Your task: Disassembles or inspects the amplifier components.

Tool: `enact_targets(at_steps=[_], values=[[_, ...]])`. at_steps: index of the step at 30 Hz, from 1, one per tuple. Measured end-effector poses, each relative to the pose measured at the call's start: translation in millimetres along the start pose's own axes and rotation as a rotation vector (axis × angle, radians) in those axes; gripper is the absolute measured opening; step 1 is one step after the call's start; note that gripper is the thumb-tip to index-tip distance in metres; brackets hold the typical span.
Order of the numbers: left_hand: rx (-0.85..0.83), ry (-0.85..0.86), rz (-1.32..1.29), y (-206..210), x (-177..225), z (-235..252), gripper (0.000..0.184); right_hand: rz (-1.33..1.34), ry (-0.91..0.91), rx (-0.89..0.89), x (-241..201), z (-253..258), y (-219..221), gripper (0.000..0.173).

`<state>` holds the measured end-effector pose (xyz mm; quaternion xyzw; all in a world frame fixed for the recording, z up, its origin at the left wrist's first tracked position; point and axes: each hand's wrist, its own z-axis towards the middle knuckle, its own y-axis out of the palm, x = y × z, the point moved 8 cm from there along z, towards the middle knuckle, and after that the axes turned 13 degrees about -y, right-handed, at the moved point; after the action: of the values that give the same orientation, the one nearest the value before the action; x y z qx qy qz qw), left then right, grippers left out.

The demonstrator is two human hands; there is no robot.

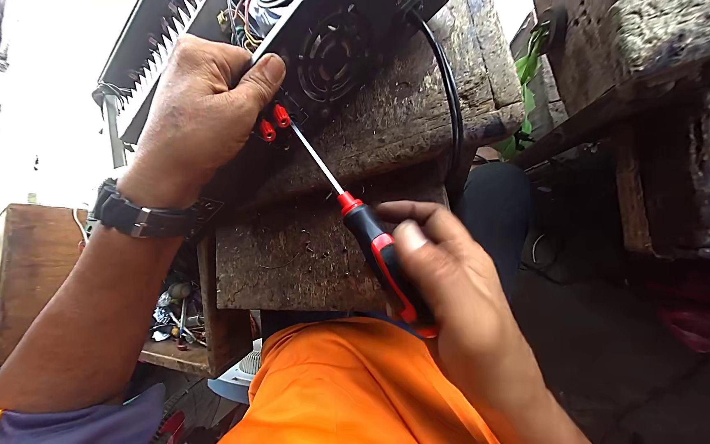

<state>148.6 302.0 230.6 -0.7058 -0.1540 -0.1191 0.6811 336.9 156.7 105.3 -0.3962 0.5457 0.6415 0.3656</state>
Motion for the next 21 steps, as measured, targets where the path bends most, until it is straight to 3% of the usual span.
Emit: enact_targets(at_steps=[3, 5, 7, 10, 11, 12, 15, 18, 20, 21], values=[[0.012, 0.017, -0.006, 0, 0, 1, 0.038, -0.757, -0.548, 0.028, -40, -12, 12, 0.052], [0.015, 0.027, -0.003, 0, -1, 1, 0.038, -0.857, -0.689, 0.003, -48, -19, 25, 0.051], [0.018, 0.020, -0.002, 0, -1, 2, 0.038, -0.549, -0.507, -0.011, -40, -13, 21, 0.048], [0.002, -0.006, -0.030, 1, -2, 0, 0.037, 0.459, 0.110, -0.019, -4, 0, 16, 0.045], [-0.005, -0.014, -0.040, 1, -2, 0, 0.037, 0.633, 0.204, -0.021, 2, 1, 17, 0.048], [-0.008, -0.014, -0.045, 1, -2, 1, 0.037, 0.632, 0.231, -0.025, 3, 3, 15, 0.049], [0.002, -0.014, -0.044, 0, -2, 1, 0.038, -0.035, -0.013, -0.016, -15, 8, -3, 0.034], [0.013, -0.020, -0.028, 0, -1, -1, 0.037, -0.846, -0.524, -0.015, -53, -6, 9, 0.048], [0.021, -0.011, -0.013, -1, 0, -1, 0.039, -1.030, -0.718, -0.037, -60, -17, 23, 0.044], [0.024, -0.014, -0.009, -1, 0, -1, 0.040, -0.996, -0.721, -0.037, -59, -18, 24, 0.045]])
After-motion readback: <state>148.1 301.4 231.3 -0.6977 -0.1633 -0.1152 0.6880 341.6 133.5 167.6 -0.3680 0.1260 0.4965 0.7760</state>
